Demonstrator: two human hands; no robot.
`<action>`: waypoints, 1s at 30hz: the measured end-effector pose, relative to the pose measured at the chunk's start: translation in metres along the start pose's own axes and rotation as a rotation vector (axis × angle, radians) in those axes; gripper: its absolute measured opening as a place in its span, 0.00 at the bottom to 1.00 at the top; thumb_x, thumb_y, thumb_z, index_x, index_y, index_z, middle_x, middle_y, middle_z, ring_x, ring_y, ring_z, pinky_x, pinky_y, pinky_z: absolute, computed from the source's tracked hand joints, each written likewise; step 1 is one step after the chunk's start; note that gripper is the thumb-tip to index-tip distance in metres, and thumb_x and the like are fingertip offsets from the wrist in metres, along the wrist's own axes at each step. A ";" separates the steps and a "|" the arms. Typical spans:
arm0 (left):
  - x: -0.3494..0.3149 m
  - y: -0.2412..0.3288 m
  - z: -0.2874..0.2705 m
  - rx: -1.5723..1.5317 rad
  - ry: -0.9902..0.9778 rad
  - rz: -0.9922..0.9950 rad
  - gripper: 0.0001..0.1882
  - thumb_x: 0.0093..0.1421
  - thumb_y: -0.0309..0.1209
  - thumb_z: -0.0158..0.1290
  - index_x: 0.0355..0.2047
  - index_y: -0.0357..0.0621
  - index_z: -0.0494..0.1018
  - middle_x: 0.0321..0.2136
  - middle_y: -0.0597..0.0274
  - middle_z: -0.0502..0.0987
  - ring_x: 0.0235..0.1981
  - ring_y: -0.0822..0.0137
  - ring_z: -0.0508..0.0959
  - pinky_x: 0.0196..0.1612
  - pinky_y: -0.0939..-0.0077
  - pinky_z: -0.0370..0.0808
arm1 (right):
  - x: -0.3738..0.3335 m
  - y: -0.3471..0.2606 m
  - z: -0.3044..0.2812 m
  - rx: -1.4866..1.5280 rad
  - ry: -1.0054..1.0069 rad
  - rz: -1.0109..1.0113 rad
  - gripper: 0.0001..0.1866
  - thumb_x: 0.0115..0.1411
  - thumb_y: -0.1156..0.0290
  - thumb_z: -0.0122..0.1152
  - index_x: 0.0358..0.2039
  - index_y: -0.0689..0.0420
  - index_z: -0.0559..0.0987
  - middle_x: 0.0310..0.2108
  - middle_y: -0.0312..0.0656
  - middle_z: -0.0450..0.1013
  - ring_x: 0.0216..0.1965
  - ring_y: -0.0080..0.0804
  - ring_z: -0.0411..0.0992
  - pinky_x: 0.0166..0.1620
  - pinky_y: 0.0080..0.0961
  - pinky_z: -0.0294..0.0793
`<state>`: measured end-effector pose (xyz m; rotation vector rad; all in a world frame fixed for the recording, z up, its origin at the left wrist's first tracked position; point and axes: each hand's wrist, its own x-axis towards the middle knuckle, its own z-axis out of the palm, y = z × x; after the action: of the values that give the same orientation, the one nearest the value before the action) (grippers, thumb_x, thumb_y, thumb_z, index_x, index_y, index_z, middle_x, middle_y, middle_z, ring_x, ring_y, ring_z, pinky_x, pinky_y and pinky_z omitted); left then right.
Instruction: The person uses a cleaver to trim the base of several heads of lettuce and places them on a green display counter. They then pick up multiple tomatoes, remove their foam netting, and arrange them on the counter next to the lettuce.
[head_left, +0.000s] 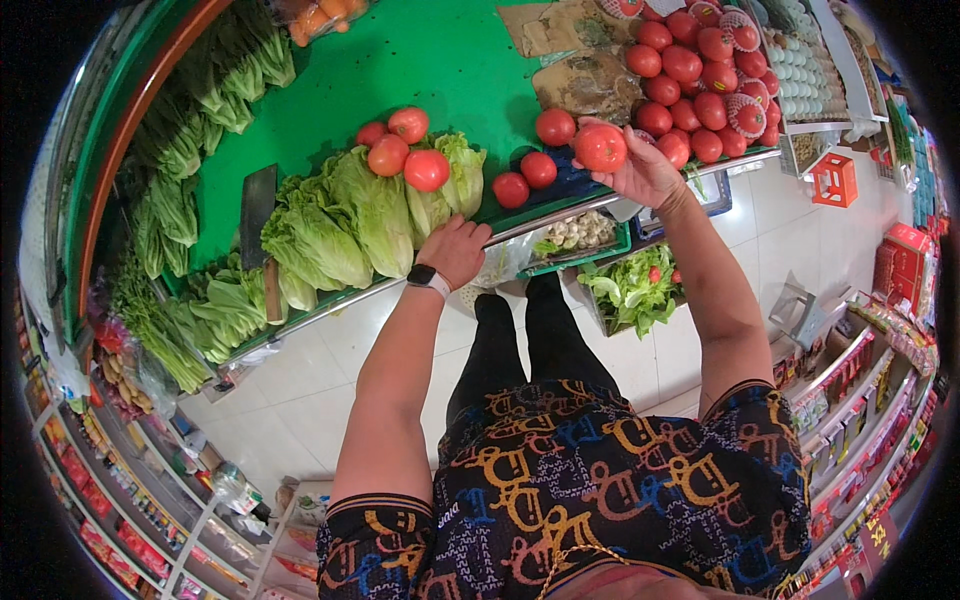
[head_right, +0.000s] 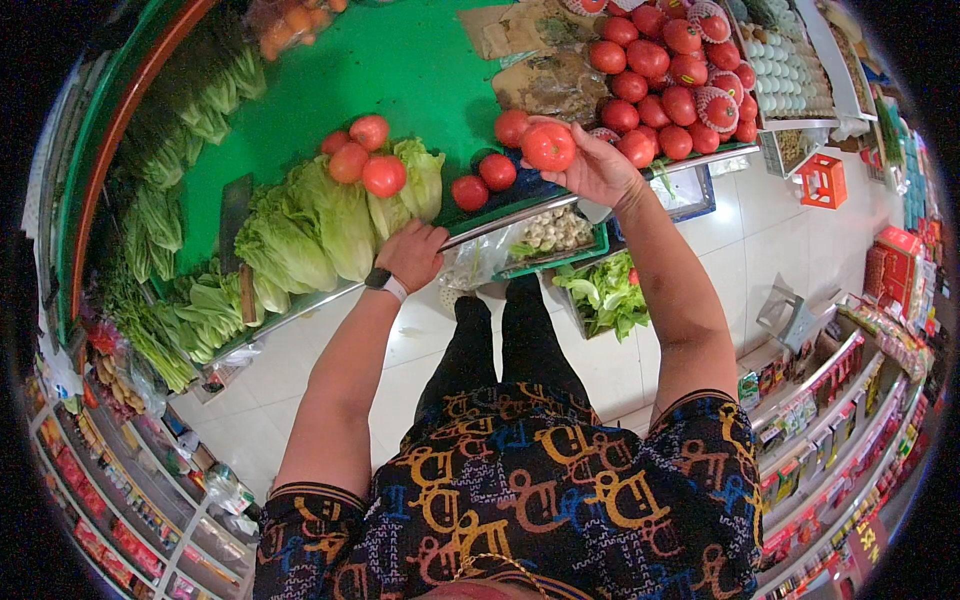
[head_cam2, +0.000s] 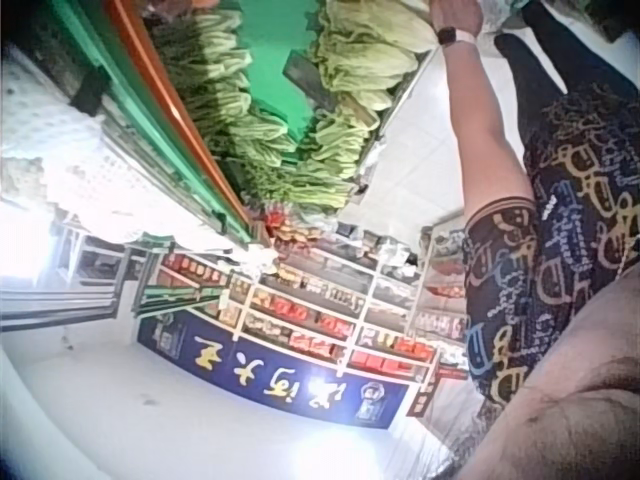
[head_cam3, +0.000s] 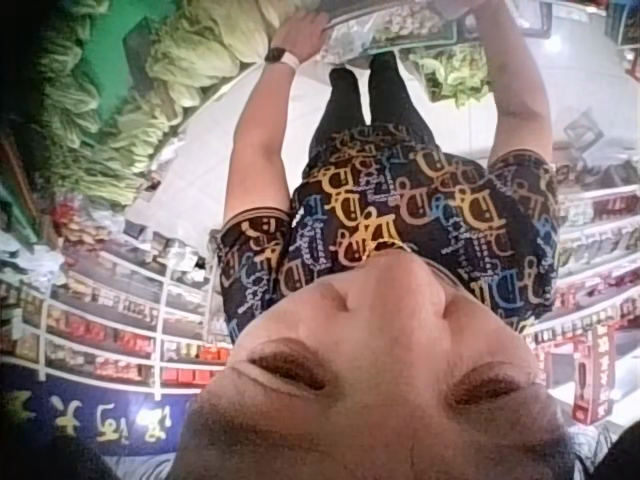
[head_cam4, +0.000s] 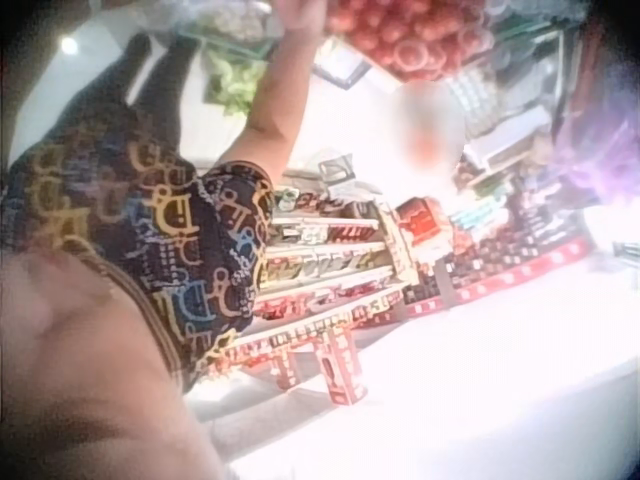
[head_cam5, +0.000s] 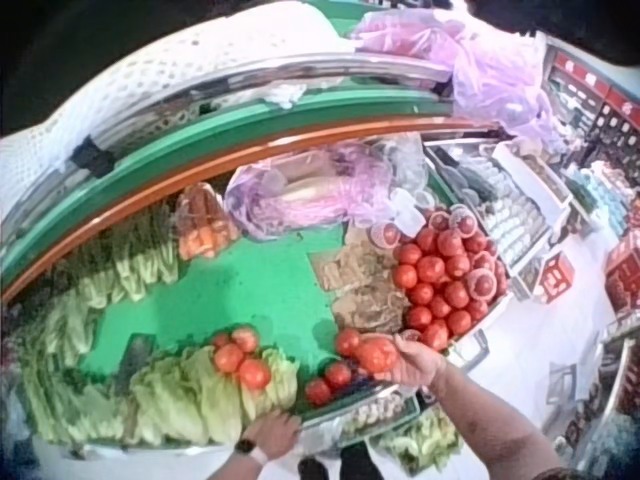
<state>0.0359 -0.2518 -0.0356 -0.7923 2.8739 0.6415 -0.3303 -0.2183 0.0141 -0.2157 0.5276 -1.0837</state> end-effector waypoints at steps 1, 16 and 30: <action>0.000 0.000 0.000 -0.006 0.000 -0.002 0.11 0.55 0.32 0.56 0.39 0.49 0.72 0.33 0.61 0.78 0.44 0.58 0.76 0.43 0.63 0.77 | 0.001 0.000 0.000 -0.054 -0.009 -0.018 0.35 0.66 0.57 0.61 0.68 0.60 0.61 0.60 0.50 0.69 0.58 0.48 0.71 0.56 0.32 0.78; -0.002 -0.006 0.014 -0.004 -0.035 -0.005 0.10 0.54 0.29 0.53 0.38 0.47 0.74 0.35 0.61 0.79 0.45 0.56 0.76 0.45 0.62 0.77 | 0.041 0.001 0.012 -2.058 0.106 0.268 0.24 0.46 0.62 0.70 0.44 0.53 0.75 0.45 0.53 0.76 0.42 0.56 0.76 0.46 0.46 0.77; 0.000 0.001 0.004 -0.005 0.052 -0.009 0.10 0.52 0.30 0.56 0.36 0.48 0.73 0.31 0.60 0.78 0.42 0.56 0.76 0.43 0.59 0.77 | 0.081 0.042 0.008 -1.882 0.695 -0.251 0.18 0.55 0.65 0.67 0.47 0.48 0.82 0.47 0.46 0.77 0.52 0.47 0.73 0.54 0.41 0.73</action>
<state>0.0353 -0.2496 -0.0390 -0.8347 2.9146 0.6372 -0.2644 -0.2708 -0.0213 -1.5885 2.0933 -0.5237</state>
